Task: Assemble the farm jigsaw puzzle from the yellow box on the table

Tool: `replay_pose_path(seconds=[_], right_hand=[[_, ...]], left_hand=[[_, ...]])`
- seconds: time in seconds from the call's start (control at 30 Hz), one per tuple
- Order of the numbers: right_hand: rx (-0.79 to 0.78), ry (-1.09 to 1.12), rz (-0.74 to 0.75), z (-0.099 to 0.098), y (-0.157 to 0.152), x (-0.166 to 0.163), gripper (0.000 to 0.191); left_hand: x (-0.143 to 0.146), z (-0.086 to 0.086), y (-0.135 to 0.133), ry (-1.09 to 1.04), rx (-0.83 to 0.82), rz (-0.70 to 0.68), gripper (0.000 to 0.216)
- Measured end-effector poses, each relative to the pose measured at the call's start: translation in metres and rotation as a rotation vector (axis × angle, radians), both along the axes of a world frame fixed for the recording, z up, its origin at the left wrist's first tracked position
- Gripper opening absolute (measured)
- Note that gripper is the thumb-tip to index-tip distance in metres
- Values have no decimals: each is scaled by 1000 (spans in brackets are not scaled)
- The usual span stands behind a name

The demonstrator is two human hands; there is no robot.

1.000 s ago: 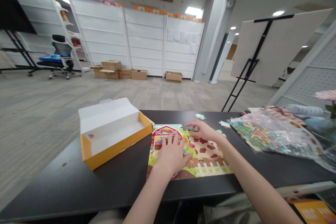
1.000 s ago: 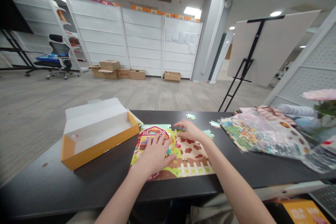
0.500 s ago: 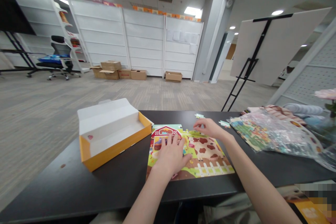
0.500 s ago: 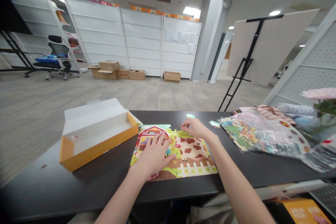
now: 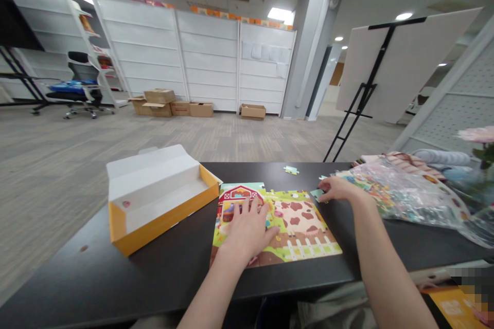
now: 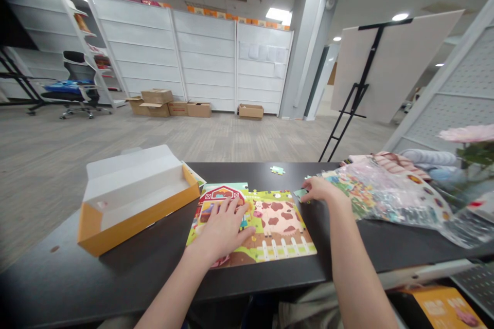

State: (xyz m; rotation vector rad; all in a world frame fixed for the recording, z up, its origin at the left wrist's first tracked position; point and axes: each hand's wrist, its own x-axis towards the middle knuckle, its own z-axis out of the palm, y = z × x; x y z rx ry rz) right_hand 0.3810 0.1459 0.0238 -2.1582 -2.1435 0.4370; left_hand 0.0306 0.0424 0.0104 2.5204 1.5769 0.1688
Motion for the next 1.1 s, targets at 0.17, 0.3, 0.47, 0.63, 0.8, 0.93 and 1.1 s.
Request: replay_pose_path(seconds=[0.17, 0.3, 0.47, 0.63, 0.8, 0.93, 1.1], right_hand=[[-51, 36, -13, -4, 2, -8, 47], [-13, 37, -41, -7, 2, -1, 44], [118, 249, -24, -8, 7, 9, 34], [325, 590, -20, -6, 14, -14, 33], [298, 852, 16, -16, 19, -61, 41], [220, 911, 56, -31, 23, -84, 47], [188, 880, 131, -39, 26, -87, 46]], left_hand=[[0, -4, 1, -6, 17, 0, 66], [-1, -7, 2, -12, 41, -2, 66], [0, -9, 2, -21, 53, 0, 66], [0, -8, 1, -25, 42, -3, 67], [0, -10, 2, -25, 61, -2, 65], [0, -10, 1, -27, 59, -3, 66], [-2, -8, -2, -25, 44, -3, 67]])
